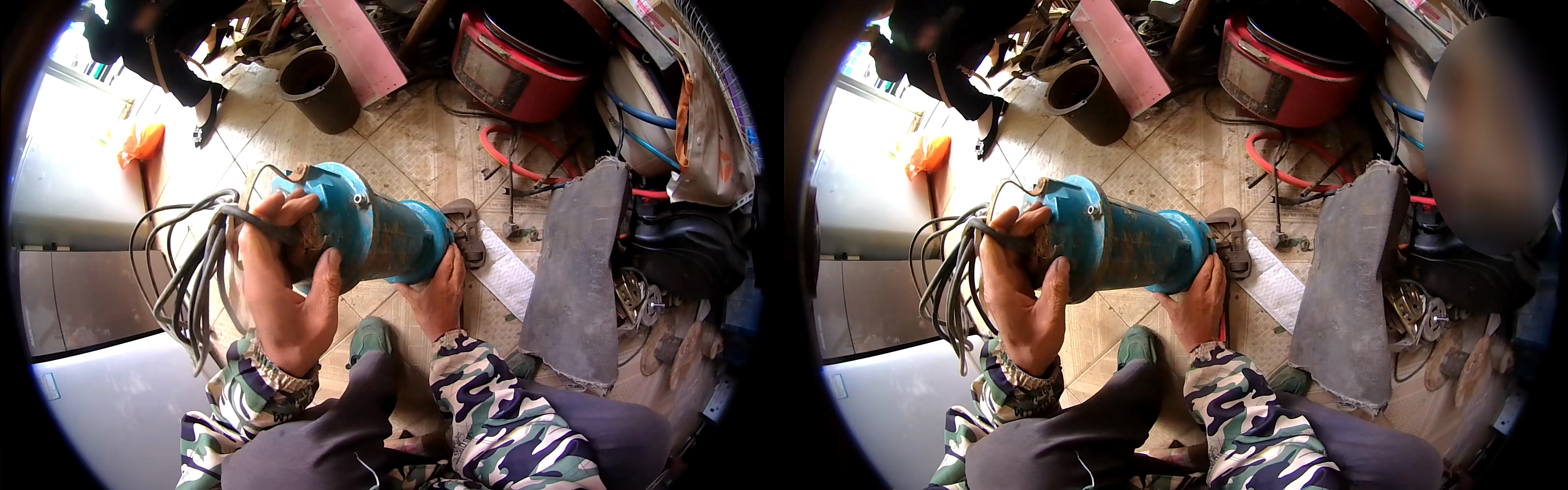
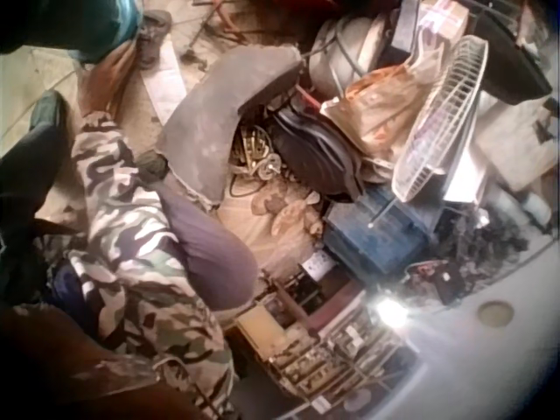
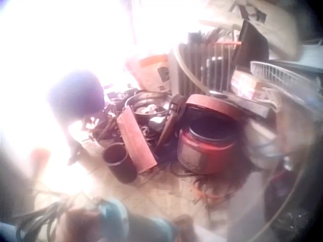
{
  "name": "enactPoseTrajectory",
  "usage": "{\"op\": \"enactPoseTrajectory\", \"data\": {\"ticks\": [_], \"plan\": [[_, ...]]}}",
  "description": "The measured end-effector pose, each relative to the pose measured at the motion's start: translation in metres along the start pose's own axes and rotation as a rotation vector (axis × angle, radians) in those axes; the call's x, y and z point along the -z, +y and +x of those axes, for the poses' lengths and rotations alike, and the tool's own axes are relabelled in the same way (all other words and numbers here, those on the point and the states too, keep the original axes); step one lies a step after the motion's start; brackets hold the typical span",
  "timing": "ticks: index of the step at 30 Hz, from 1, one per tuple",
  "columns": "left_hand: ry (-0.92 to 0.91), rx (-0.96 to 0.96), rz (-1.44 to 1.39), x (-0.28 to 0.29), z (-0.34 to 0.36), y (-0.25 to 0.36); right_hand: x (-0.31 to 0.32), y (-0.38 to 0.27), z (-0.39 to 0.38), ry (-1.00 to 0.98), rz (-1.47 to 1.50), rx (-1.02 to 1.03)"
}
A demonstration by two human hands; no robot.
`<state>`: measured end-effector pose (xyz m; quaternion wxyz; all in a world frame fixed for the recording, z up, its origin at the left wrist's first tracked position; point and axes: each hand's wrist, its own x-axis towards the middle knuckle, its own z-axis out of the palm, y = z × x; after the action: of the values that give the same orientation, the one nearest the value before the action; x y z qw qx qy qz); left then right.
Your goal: The person sits on the floor and uses a pipe wrench to tighten a component on a blue electric motor. They rotate the motor to access different sides and continue tightening the part. The person then sets the motor aside and picks up the wrench to inspect it.
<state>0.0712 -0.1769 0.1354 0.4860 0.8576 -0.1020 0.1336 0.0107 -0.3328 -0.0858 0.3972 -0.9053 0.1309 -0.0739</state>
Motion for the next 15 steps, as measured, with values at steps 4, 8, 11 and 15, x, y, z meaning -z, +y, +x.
{"op": "enactPoseTrajectory", "data": {"ticks": [4,8,11,15], "plan": [[0.026,0.019,-0.076,-0.005,-0.003,0.0,-0.003,0.002,-0.004,0.039,-0.006,-0.001],[0.074,0.046,-0.161,-0.007,0.01,-0.004,0.0,0.002,0.003,0.062,0.042,0.025],[0.095,0.057,-0.083,-0.001,0.01,-0.005,-0.011,-0.004,0.001,0.053,0.059,0.004],[0.0,0.02,-0.076,-0.001,0.011,-0.003,-0.017,-0.003,-0.004,0.073,0.049,-0.038]]}}
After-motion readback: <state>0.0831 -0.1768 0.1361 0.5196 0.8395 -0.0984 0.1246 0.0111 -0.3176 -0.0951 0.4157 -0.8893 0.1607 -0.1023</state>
